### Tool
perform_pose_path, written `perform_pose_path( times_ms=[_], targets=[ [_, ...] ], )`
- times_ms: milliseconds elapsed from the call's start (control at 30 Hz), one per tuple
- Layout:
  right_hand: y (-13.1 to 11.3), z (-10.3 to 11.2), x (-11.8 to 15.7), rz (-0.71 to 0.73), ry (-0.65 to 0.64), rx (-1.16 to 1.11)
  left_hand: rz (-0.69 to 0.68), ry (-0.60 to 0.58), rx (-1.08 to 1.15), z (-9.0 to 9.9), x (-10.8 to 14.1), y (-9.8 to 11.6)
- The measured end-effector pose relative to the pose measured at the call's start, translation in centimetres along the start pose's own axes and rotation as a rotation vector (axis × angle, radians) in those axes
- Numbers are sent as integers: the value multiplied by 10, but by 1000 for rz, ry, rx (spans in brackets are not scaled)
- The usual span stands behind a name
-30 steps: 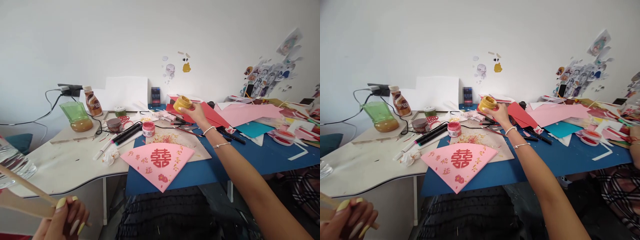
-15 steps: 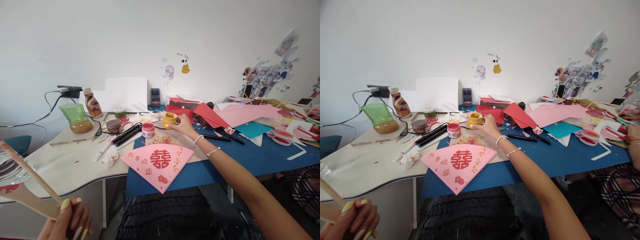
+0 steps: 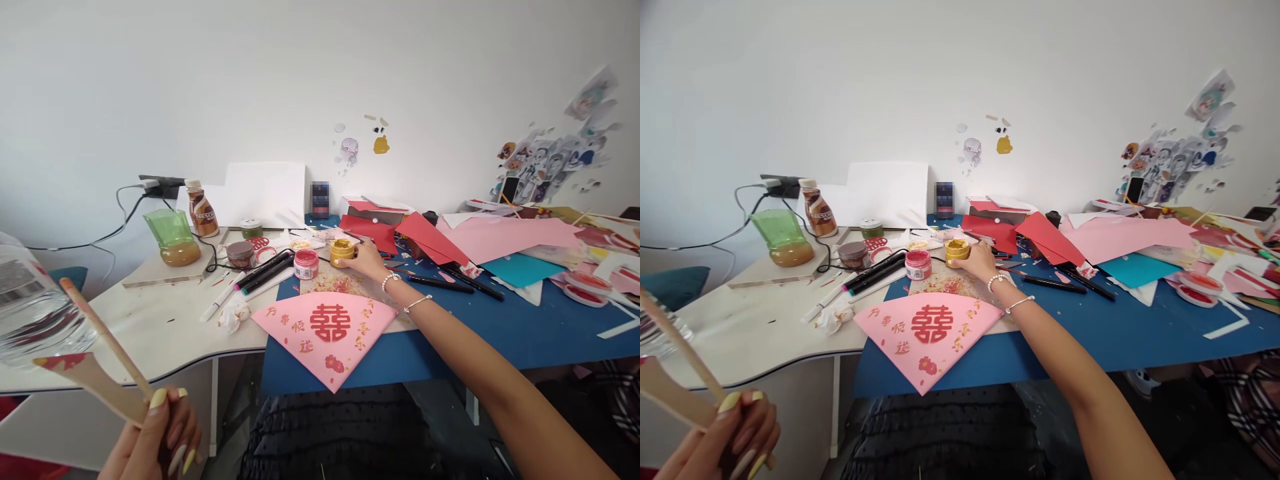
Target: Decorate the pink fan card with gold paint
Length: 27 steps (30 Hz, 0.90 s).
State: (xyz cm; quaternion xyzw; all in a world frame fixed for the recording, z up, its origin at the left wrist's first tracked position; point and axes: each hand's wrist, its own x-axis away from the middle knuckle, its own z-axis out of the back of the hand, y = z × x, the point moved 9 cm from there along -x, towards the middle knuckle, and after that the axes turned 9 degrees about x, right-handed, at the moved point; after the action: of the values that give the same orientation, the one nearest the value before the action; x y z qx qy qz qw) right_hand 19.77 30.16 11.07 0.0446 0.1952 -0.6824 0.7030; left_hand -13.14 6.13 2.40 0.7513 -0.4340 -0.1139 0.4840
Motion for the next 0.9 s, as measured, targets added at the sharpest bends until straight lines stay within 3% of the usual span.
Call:
perform_pose_path(
  times_ms=[400,600,800,900],
  targets=[
    [-1,-11,-3,68,-48,96,36,23,-2,9,-3,-7],
    [-1,-11,-3,76,-44,104,7,-67,1,-3,2,-3],
    [3,3,-6,108,-35,44,-11,-34,28,-1,2,0],
    [2,25,-2,90,66,-74,-42,-49,18,-1,3,2]
  ],
)
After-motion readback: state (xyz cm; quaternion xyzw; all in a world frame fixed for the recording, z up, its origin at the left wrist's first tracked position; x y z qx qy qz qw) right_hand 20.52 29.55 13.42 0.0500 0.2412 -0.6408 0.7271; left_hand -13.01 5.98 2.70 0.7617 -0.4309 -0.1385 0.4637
